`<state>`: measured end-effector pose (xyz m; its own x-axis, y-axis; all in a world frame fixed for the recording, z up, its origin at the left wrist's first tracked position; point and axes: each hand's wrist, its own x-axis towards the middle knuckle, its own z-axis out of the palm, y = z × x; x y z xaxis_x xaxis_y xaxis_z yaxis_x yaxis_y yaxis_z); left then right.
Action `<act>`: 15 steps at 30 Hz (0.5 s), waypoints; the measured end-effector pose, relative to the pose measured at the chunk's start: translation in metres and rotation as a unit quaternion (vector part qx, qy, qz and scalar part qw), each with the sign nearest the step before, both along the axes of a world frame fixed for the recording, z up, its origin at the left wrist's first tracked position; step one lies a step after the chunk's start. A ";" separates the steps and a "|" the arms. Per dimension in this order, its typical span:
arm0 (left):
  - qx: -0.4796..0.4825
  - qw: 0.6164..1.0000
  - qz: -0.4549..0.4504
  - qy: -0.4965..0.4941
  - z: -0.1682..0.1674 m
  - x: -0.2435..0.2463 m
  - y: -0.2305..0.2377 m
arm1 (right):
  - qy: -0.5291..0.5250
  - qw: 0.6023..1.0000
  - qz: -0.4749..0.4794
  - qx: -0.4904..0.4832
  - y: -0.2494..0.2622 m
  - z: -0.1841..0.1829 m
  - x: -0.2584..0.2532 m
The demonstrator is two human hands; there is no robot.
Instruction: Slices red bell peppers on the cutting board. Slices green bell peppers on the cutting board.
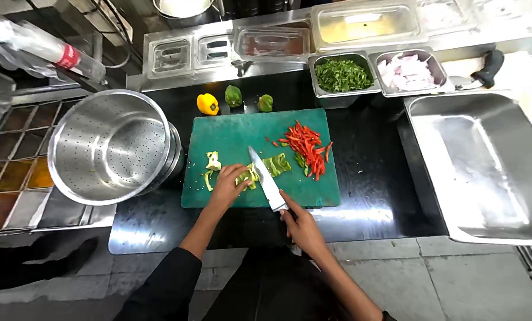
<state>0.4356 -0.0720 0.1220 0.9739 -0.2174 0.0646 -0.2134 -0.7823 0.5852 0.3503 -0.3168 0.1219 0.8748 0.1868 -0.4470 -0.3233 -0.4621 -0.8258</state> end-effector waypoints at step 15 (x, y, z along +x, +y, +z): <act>-0.067 0.993 -0.014 -0.095 -0.028 -0.002 0.011 | 0.024 0.998 0.006 0.055 -0.001 -0.002 0.007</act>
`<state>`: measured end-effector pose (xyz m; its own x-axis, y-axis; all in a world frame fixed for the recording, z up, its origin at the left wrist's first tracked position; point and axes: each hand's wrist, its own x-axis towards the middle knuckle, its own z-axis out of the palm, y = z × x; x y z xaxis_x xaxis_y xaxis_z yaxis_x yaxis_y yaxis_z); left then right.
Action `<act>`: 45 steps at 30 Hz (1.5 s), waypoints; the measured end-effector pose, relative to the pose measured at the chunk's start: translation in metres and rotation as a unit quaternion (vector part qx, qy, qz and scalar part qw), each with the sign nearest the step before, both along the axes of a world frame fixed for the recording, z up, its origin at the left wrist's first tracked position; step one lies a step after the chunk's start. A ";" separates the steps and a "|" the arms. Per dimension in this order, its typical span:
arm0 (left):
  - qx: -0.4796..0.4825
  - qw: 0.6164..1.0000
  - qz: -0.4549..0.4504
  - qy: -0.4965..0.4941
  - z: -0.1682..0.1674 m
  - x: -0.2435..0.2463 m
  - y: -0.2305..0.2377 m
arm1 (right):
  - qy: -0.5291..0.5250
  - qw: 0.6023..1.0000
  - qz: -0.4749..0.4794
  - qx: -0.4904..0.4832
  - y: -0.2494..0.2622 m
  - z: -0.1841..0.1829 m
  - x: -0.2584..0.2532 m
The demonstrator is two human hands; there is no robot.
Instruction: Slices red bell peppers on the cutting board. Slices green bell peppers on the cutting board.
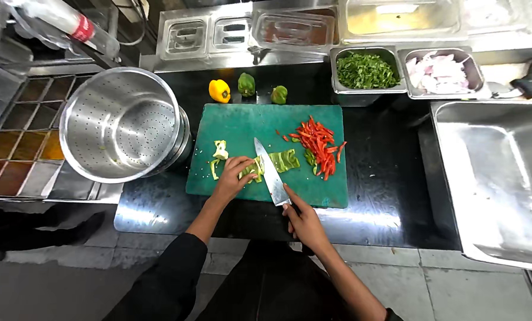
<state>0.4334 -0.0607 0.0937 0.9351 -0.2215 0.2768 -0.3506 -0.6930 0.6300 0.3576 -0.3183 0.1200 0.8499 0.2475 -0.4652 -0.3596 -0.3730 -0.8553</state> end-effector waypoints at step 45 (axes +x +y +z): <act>-0.028 0.999 0.019 0.018 -0.001 -0.007 -0.001 | 0.038 0.995 -0.010 0.088 0.000 0.001 -0.017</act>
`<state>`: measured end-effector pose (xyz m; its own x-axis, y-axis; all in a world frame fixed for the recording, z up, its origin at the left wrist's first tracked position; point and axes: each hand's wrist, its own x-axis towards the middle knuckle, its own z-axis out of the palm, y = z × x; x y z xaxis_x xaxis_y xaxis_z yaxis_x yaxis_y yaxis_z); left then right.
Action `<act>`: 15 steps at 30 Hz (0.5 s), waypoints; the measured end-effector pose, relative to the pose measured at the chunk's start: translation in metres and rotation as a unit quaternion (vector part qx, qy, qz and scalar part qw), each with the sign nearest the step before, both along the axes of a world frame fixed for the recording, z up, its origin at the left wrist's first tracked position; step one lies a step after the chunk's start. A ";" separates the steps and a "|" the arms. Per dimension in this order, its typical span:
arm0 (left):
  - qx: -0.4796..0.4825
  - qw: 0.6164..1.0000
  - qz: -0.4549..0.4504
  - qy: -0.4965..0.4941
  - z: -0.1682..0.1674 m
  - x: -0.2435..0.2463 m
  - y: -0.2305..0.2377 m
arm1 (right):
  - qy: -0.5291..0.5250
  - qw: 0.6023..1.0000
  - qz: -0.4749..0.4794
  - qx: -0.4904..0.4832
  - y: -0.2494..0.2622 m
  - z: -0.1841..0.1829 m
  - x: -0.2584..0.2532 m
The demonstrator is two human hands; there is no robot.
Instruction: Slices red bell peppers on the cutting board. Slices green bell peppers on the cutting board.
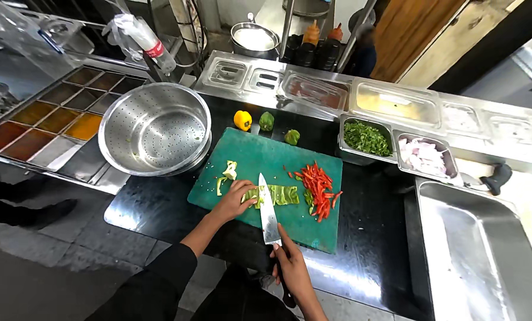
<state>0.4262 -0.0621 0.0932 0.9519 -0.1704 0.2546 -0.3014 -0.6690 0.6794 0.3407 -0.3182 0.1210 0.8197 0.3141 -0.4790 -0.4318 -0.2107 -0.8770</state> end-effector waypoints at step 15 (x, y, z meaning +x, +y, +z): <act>0.005 1.000 -0.022 -0.001 -0.001 -0.008 0.007 | 0.016 1.000 -0.001 0.002 0.002 0.001 0.013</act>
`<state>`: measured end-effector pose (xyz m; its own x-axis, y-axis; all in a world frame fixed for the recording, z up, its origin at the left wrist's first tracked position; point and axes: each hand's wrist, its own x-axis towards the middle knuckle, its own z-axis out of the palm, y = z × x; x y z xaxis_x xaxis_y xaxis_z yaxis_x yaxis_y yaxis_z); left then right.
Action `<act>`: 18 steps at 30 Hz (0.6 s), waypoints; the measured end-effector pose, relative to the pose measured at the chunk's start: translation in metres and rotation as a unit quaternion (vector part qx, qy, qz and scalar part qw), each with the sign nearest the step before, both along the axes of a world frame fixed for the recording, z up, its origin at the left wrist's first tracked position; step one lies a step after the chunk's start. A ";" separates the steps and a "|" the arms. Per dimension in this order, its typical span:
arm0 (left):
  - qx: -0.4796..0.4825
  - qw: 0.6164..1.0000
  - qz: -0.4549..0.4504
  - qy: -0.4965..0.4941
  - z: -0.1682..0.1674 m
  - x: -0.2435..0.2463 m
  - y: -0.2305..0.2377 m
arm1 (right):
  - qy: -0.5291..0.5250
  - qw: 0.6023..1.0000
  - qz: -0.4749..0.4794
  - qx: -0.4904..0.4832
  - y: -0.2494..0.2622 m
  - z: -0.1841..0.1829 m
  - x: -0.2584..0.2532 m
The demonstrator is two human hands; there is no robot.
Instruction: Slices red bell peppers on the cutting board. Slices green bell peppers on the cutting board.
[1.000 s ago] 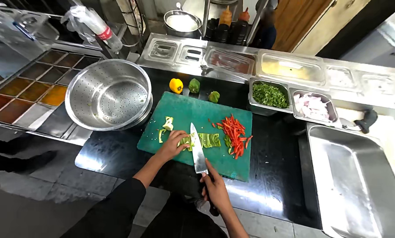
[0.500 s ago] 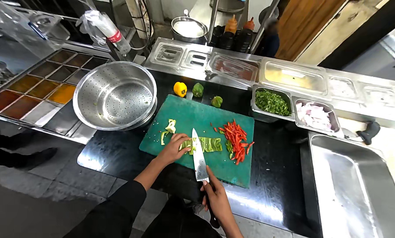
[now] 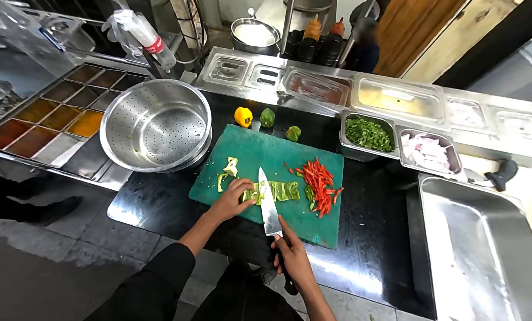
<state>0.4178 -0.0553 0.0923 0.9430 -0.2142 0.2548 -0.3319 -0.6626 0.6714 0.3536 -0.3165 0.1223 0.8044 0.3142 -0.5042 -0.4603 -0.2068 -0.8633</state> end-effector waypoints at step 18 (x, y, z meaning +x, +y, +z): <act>-0.022 0.999 0.026 0.012 0.006 -0.003 -0.007 | 0.065 0.996 0.047 -0.038 -0.007 0.040 0.021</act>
